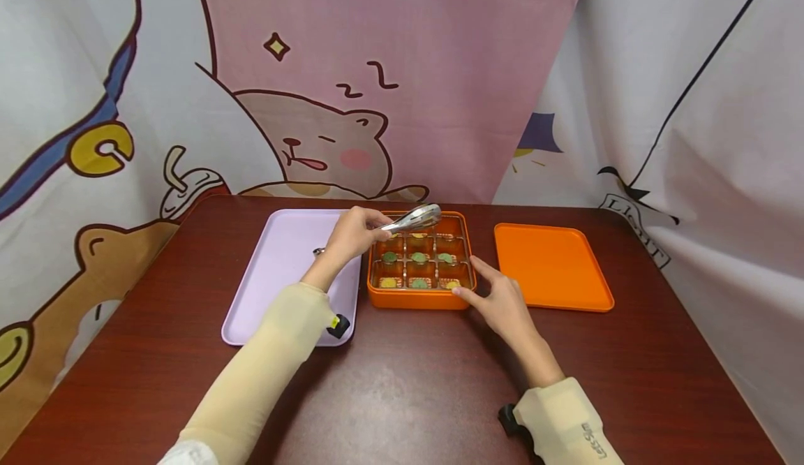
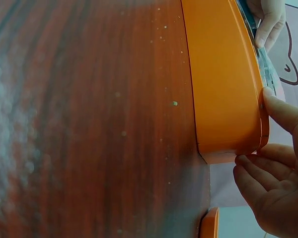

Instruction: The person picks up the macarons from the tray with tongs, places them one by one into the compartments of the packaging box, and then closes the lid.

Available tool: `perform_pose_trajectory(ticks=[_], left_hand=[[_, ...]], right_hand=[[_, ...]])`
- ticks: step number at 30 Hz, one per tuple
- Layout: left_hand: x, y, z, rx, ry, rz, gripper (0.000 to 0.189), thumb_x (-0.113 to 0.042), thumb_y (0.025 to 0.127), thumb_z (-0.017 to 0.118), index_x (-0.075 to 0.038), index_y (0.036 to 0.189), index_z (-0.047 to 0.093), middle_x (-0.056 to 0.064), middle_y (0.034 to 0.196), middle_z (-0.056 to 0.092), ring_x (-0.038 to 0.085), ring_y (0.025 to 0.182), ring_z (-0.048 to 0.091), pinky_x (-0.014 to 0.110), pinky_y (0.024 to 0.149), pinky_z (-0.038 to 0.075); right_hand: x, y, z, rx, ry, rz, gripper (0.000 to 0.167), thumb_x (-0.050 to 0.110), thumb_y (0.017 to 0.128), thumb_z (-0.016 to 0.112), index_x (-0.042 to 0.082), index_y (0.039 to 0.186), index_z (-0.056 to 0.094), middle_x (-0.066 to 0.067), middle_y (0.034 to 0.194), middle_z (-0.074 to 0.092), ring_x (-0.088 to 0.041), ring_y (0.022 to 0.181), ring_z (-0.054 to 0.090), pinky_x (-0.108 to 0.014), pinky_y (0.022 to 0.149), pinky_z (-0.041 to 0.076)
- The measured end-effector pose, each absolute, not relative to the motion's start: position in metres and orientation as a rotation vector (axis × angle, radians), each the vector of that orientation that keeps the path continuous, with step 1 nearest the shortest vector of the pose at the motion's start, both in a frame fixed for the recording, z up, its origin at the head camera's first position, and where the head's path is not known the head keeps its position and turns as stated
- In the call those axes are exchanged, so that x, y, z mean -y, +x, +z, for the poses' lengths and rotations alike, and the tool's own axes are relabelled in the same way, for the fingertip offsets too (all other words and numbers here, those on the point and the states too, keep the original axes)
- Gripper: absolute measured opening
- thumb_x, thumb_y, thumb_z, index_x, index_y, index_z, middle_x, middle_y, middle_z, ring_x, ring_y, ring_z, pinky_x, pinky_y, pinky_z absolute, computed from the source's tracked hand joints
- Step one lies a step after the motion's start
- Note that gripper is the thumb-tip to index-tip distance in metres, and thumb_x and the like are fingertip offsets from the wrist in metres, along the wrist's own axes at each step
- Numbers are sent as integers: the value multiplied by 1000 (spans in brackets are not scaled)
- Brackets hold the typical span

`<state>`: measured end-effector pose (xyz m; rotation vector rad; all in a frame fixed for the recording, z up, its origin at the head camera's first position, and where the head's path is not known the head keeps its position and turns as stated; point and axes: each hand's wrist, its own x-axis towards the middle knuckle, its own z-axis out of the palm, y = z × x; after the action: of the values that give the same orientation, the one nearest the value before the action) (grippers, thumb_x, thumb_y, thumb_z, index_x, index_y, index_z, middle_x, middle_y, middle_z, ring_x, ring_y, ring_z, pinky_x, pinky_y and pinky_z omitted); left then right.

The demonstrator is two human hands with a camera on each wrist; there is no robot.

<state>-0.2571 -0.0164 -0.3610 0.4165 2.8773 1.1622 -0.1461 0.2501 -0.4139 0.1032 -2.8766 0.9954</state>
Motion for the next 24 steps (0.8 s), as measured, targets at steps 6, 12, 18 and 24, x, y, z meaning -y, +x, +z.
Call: perform_pose_trajectory(ticks=[6, 12, 18, 24], left_hand=[[6, -260, -363, -2883, 400, 1132, 19, -19, 87, 77, -16, 106, 79, 1, 94, 78, 16, 78, 67, 29, 70, 48], [-3, -261, -365, -2902, 381, 1080, 20, -22, 88, 77, -18, 108, 78, 1, 95, 78, 17, 82, 69, 30, 71, 50], [-9, -262, -367, -2885, 394, 1028, 26, -24, 88, 76, -18, 113, 77, 2, 103, 77, 20, 89, 70, 34, 78, 54], [-7, -261, -366, -2868, 378, 1031, 31, -26, 88, 76, -18, 118, 75, 4, 115, 75, 22, 103, 70, 38, 88, 55]], right_hand=[[-250, -146, -413, 2876, 92, 987, 73, 40, 88, 75, 7, 148, 48, -21, 93, 68, -14, 52, 31, -32, 64, 39], [-249, -146, -415, 2869, 95, 981, 72, 38, 88, 75, 7, 148, 48, -23, 101, 69, -15, 53, 31, -34, 70, 40], [-248, -145, -415, 2868, 92, 985, 72, 38, 88, 75, 8, 148, 48, -26, 108, 69, -16, 56, 32, -36, 73, 42], [-249, -145, -415, 2864, 93, 983, 72, 38, 88, 75, 8, 147, 48, -27, 109, 69, -16, 57, 35, -34, 69, 41]])
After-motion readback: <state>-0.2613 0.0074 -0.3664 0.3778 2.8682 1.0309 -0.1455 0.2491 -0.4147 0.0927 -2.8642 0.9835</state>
